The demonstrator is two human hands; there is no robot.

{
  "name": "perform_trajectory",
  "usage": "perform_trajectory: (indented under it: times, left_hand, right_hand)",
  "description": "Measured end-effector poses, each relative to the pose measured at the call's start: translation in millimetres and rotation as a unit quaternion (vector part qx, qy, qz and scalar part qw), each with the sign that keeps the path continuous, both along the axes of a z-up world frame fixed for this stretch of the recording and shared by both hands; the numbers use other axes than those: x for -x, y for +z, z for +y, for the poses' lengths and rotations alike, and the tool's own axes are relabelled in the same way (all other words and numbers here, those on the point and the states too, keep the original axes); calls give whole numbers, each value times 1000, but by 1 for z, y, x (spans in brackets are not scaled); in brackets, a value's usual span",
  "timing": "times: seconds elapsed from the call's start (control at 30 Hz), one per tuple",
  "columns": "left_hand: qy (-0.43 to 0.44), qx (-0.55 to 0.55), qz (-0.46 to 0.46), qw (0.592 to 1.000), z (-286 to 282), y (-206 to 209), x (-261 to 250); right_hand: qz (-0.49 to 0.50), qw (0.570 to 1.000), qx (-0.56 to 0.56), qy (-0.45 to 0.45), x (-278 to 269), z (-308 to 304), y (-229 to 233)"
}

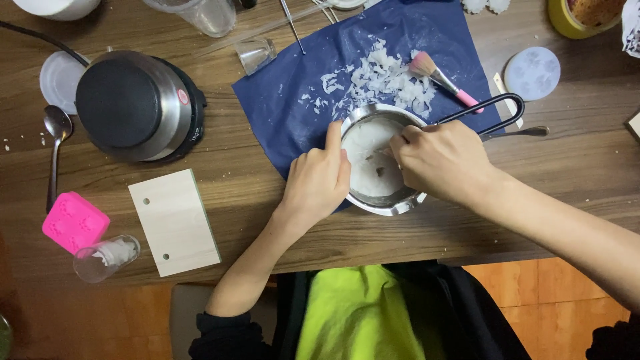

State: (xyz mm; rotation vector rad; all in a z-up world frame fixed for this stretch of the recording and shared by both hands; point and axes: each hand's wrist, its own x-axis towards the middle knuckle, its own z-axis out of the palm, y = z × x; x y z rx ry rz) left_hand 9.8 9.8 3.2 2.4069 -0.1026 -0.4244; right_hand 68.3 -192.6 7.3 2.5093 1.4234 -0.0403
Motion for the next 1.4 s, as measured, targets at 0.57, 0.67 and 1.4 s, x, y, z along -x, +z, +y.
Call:
perform_trajectory:
  times: [0.57, 0.67, 1.4]
  left_hand:
    - [26, 40, 34, 998, -3, 10, 0]
    - [35, 39, 37, 998, -4, 10, 1]
    - [1, 54, 104, 993, 4, 27, 2]
  right_hand:
    - [-72, 997, 34, -12, 13, -5, 48]
    - [-105, 990, -52, -77, 4, -31, 84]
    - [114, 952, -250, -134, 25, -47, 92]
